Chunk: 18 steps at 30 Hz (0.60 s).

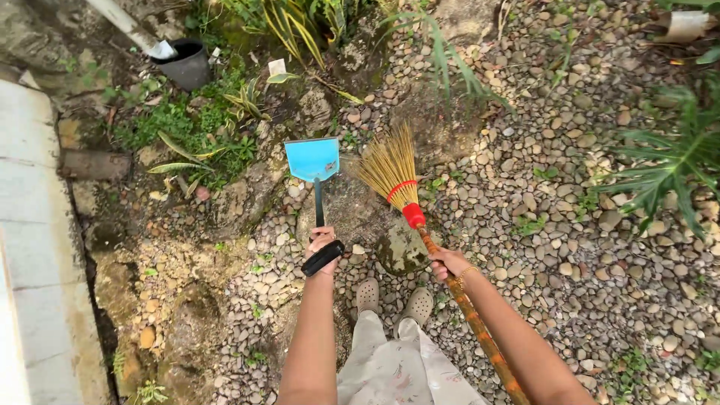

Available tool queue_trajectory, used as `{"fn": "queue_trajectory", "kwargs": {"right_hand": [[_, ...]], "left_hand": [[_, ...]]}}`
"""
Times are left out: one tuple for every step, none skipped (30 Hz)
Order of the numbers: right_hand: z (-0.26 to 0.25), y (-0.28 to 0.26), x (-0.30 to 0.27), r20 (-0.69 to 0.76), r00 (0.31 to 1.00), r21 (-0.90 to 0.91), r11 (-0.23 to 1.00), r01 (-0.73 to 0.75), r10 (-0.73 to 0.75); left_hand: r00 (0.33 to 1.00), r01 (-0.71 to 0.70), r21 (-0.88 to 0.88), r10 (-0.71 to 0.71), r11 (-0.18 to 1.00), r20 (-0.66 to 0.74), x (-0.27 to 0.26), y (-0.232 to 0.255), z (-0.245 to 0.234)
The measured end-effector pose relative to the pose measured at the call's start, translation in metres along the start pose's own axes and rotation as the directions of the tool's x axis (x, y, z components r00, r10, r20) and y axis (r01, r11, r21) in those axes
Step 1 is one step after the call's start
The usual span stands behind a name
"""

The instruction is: Sweeping dried leaves and debris from a pebble-covered garden area using a broom and dustpan.

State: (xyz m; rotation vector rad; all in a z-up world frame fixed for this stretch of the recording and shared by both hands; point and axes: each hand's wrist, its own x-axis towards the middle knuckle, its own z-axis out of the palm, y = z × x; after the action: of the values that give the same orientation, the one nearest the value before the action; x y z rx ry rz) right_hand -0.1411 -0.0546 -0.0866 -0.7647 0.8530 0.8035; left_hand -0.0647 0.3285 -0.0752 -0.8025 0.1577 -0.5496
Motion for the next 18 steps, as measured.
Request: {"fn": "queue_trajectory", "kwargs": {"right_hand": [[0.003,0.005,0.005,0.003,1.000,-0.004,1.000,-0.010,0.010],[0.005,0.009,0.010,-0.014,1.000,-0.092,0.996,-0.014,0.013],[0.007,0.011,0.015,-0.033,0.999,-0.175,0.985,-0.011,0.005],[-0.012,0.020,0.020,-0.033,0.999,-0.175,0.984,-0.012,0.006],[-0.029,0.028,0.025,-0.168,0.985,-0.292,0.956,-0.019,-0.032],[-0.046,0.037,0.031,-0.295,0.952,-0.401,0.915,-0.042,-0.085],[-0.060,0.037,0.017,-0.299,0.951,-0.394,0.918,-0.043,-0.084],[-0.073,0.037,0.003,-0.340,0.928,-0.454,0.891,-0.022,-0.150],[-0.086,0.033,-0.012,-0.375,0.900,-0.518,0.855,-0.005,-0.222],[-0.099,0.025,-0.026,-0.379,0.898,-0.516,0.857,-0.003,-0.225],[-0.113,0.022,-0.042,-0.430,0.868,-0.521,0.853,-0.012,-0.250],[-0.126,0.018,-0.058,-0.479,0.834,-0.526,0.850,-0.022,-0.274],[-0.136,0.011,-0.069,-0.483,0.832,-0.523,0.852,-0.024,-0.272],[-0.145,0.004,-0.079,-0.495,0.818,-0.528,0.849,-0.015,-0.294],[-0.154,-0.003,-0.090,-0.506,0.802,-0.535,0.845,-0.003,-0.318],[-0.155,-0.008,-0.095,-0.509,0.800,-0.533,0.846,-0.003,-0.318],[-0.155,-0.010,-0.101,-0.517,0.800,-0.462,0.886,0.040,-0.306],[-0.156,-0.013,-0.106,-0.523,0.800,-0.388,0.918,0.084,-0.295]], "left_hand": [[1.000,-0.011,0.001,0.011,1.000,0.001,-0.007,0.001,0.006],[0.998,-0.025,-0.011,0.024,1.000,-0.052,-0.013,0.003,0.011],[0.994,-0.029,-0.025,0.026,0.999,-0.107,-0.014,0.004,0.016],[0.994,-0.031,-0.025,0.028,0.999,-0.108,-0.019,0.005,0.014],[0.990,-0.033,-0.033,0.028,0.999,-0.141,-0.020,0.008,0.014],[0.984,-0.035,-0.041,0.027,0.999,-0.175,-0.022,0.010,0.013],[0.983,-0.031,-0.043,0.023,0.999,-0.182,-0.025,0.020,0.006],[0.980,-0.016,-0.012,0.013,1.000,-0.197,-0.027,0.030,-0.002],[0.979,0.001,0.017,0.002,1.000,-0.205,-0.027,0.040,-0.011],[0.978,0.006,0.014,-0.003,1.000,-0.206,-0.021,0.035,-0.009],[0.959,-0.049,-0.025,0.040,0.998,-0.281,-0.019,0.029,-0.007],[0.931,-0.106,-0.060,0.078,0.993,-0.357,-0.017,0.023,-0.006],[0.930,-0.105,-0.063,0.076,0.992,-0.360,-0.013,0.020,-0.007],[0.922,-0.102,-0.067,0.068,0.993,-0.382,-0.009,0.016,-0.008],[0.914,-0.096,-0.071,0.059,0.993,-0.402,-0.004,0.013,-0.008],[0.913,-0.093,-0.073,0.056,0.993,-0.405,-0.003,0.021,-0.017],[0.906,-0.056,-0.098,0.009,0.994,-0.423,-0.001,0.030,-0.025],[0.897,-0.019,-0.125,-0.038,0.992,-0.440,0.001,0.038,-0.033]]}}
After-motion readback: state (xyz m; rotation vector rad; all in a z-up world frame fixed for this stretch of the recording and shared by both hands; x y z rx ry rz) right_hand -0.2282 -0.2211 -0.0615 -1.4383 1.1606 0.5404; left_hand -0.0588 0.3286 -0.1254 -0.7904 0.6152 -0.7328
